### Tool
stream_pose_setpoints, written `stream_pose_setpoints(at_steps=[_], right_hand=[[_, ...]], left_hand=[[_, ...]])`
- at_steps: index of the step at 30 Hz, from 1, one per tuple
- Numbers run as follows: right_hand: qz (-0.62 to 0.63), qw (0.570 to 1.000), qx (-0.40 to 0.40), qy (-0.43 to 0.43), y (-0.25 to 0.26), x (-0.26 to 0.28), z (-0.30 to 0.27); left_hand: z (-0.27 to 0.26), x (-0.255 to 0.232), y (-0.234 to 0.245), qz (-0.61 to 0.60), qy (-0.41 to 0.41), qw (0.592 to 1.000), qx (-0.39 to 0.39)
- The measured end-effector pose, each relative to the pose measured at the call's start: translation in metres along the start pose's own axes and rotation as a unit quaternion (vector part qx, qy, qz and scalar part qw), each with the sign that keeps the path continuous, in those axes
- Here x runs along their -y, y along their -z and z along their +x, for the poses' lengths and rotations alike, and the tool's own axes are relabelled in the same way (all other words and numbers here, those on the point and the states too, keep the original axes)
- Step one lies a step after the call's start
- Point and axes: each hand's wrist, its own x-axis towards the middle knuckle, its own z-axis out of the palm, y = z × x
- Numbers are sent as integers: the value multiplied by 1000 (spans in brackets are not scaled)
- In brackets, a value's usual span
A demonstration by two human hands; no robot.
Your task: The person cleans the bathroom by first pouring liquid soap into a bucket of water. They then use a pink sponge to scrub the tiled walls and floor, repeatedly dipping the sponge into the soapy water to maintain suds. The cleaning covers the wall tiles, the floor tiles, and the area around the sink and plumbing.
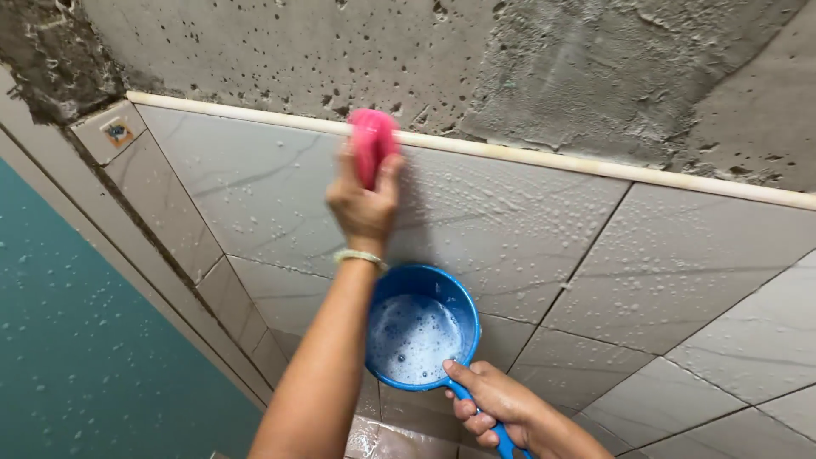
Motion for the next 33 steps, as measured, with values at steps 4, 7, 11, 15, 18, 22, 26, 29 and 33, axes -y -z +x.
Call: stream_pose_setpoints(at_steps=[4,7,11,15,18,22,26,29,33], right_hand=[[17,1000,-21,-16,-19,4,13],[17,1000,-12,-7,-31,7,24],[-9,1000,6,10,-39,10,33],[-47,999,3,21,-39,18,36],[-55,998,16,-2,-39,24,41],[-110,992,61,1,-32,42,57],[-126,988,92,-9,-37,44,76],[-128,988,90,-9,-41,50,81],[-138,988,69,-18,-47,52,82]], left_hand=[[11,3,-5,6,79,990,-118],[-36,-36,-43,32,-63,997,33],[-47,-27,-42,-41,-191,974,112],[11,44,10,57,-112,992,5],[32,60,35,21,-34,995,-96],[9,36,7,46,7,999,-19],[-30,12,-7,95,-315,922,204],[7,44,12,20,-252,961,109],[51,97,60,68,-97,992,-50]])
